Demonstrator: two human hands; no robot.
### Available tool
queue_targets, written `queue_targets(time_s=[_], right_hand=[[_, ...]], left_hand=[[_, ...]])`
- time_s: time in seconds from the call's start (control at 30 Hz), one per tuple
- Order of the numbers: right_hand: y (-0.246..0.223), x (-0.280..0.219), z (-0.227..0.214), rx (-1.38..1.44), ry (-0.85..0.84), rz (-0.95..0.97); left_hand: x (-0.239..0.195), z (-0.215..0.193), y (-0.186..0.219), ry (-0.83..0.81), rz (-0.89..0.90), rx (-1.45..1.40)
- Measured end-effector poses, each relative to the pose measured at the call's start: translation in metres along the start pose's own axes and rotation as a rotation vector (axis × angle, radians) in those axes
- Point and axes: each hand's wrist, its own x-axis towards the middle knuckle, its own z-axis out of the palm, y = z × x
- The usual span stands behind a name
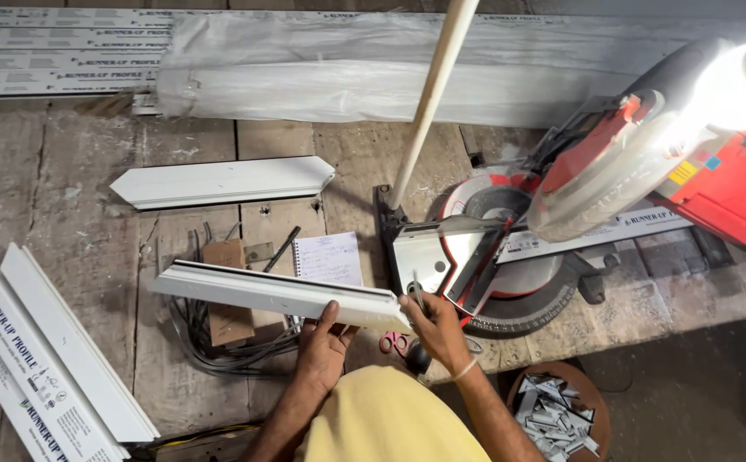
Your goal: Use a miter saw to cut several white metal profiles to specific lengths as part of a fabrication task.
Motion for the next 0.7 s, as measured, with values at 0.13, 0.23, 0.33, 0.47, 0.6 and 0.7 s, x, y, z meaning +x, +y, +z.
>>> queue_targets(time_s=[0.13, 0.23, 0.33, 0.47, 0.6, 0.7], right_hand=[[0.015, 0.013, -0.004, 0.093, 0.086, 0.017], [0.034, 0.015, -0.018, 0.258, 0.267, 0.018], [0.061, 0.009, -0.033, 0.270, 0.387, 0.021], [0.047, -0.017, -0.043, 0.096, 0.316, -0.011], [0.024, -0.043, -0.037, -0.088, 0.128, -0.138], [-0.007, -0.052, -0.026, -0.261, -0.061, -0.212]], left_hand=[[0.030, -0.010, -0.020, 0.028, -0.067, 0.075], [0.061, -0.006, -0.035, 0.065, -0.121, 0.089], [0.077, 0.015, -0.036, 0.151, -0.121, 0.128], [0.082, 0.014, -0.042, 0.074, -0.275, 0.270], [0.019, 0.047, -0.028, -0.140, -0.347, 0.844], [0.029, 0.007, -0.047, -0.472, -0.160, 0.860]])
